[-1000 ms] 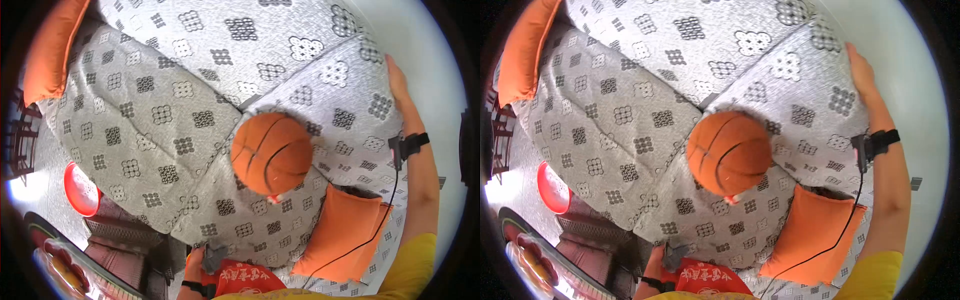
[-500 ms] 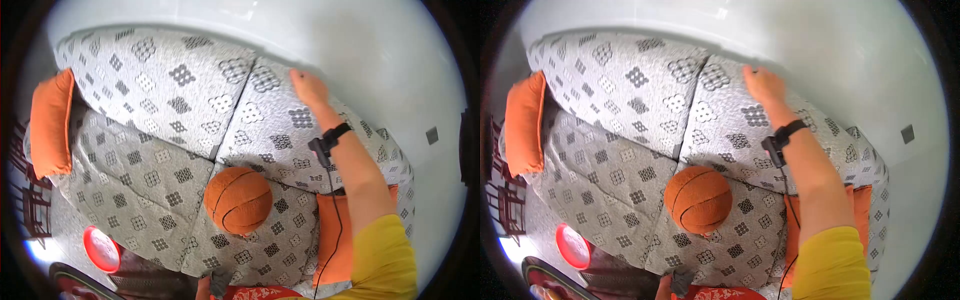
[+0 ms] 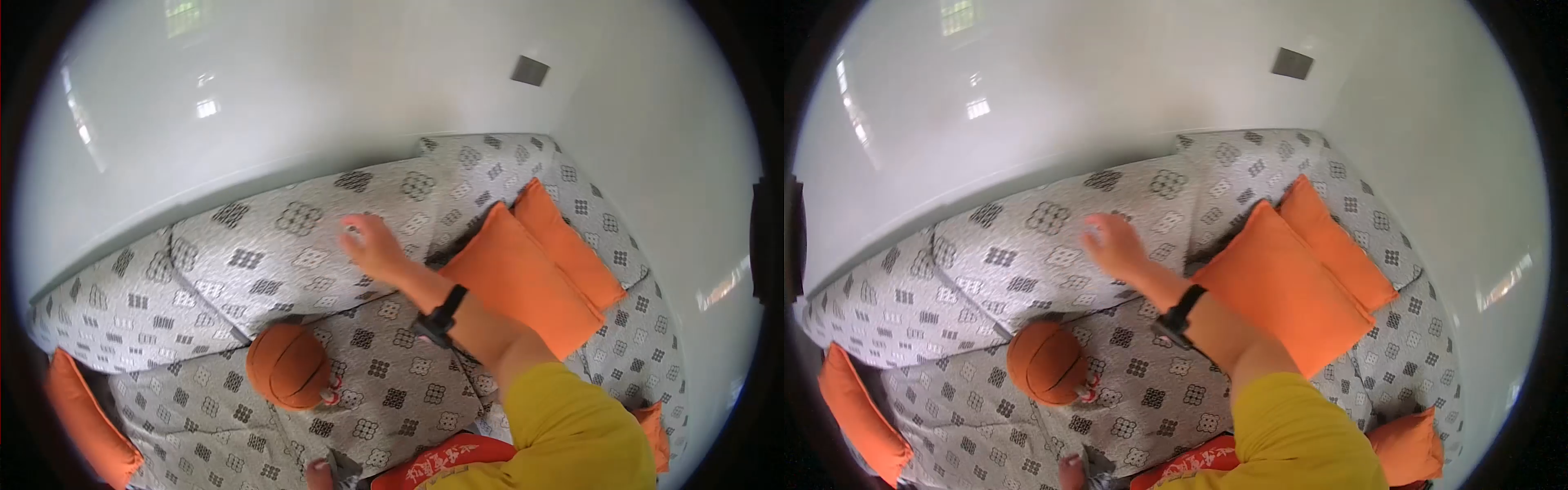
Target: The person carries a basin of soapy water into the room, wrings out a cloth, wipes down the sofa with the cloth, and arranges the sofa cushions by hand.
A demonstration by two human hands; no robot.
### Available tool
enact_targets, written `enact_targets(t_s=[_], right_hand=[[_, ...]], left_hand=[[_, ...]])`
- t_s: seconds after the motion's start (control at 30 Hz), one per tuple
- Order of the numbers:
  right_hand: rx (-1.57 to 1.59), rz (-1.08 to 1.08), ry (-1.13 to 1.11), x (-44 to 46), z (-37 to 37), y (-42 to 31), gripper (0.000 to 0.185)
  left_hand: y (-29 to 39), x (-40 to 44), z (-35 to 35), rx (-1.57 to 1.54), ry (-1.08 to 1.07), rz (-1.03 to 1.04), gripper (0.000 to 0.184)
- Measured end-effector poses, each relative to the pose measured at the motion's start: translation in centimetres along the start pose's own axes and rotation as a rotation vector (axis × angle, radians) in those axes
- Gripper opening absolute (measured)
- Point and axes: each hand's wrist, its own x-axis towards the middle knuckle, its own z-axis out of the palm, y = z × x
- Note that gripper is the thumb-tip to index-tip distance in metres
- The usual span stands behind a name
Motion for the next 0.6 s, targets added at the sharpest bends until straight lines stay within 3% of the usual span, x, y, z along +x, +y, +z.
enact_targets(t_s=[0.03,0.1,0.13,0.17,0.2,0.23,0.27,0.3,0.37,0.4,0.47,0.53,0.6], right_hand=[[0.008,0.13,0.019,-0.8,-3.4,3.4,0.034],[0.023,0.264,0.068,-2.8,-10.7,8.4,0.03],[0.008,0.286,0.105,-3.9,-14.2,10.2,0.03],[-0.056,0.415,0.068,-5.4,-17.2,11.8,0.031],[-0.108,0.542,0.019,-7.0,-19.9,13.3,0.031],[-0.035,0.52,0.053,-9.0,-21.7,15.7,0.03],[0.046,0.489,0.084,-10.8,-23.1,18.1,0.029],[0.071,0.488,0.079,-11.7,-24.5,19.4,0.029],[0.107,0.548,0.035,-13.2,-27.5,21.1,0.031],[0.116,0.574,0.011,-13.3,-29.0,21.9,0.032],[0.133,0.598,-0.01,-12.2,-30.6,22.9,0.033],[-0.083,0.361,-0.013,-9.6,-31.6,23.7,0.032],[-0.063,0.37,-0.073,-5.3,-31.6,24.2,0.03]], left_hand=[[3.4,0.5,-1.5,0.052,0.06,0.075,0.027],[16.3,0.4,-5.8,0.114,0.271,0.122,0.026],[20.0,1.8,-7.4,0.148,0.254,0.261,0.035],[25.3,2.1,-8.3,0.221,0.422,0.401,0.028],[30.2,3.4,-9.4,0.214,0.398,0.509,0.029],[34.8,4.6,-10.0,0.199,0.474,0.761,0.033],[38.2,6.2,-10.7,0.374,0.54,0.596,0.039],[41.6,8.0,-11.3,0.478,0.591,0.824,0.05],[48.1,9.6,-11.0,0.713,0.61,0.68,0.075],[51.8,9.0,-10.4,0.764,0.545,0.495,0.083],[52.7,12.6,-10.5,0.872,0.651,0.633,0.089],[52.6,16.3,-11.3,0.96,0.667,0.607,0.091],[53.6,17.7,-10.9,1.038,0.681,0.579,0.093]])
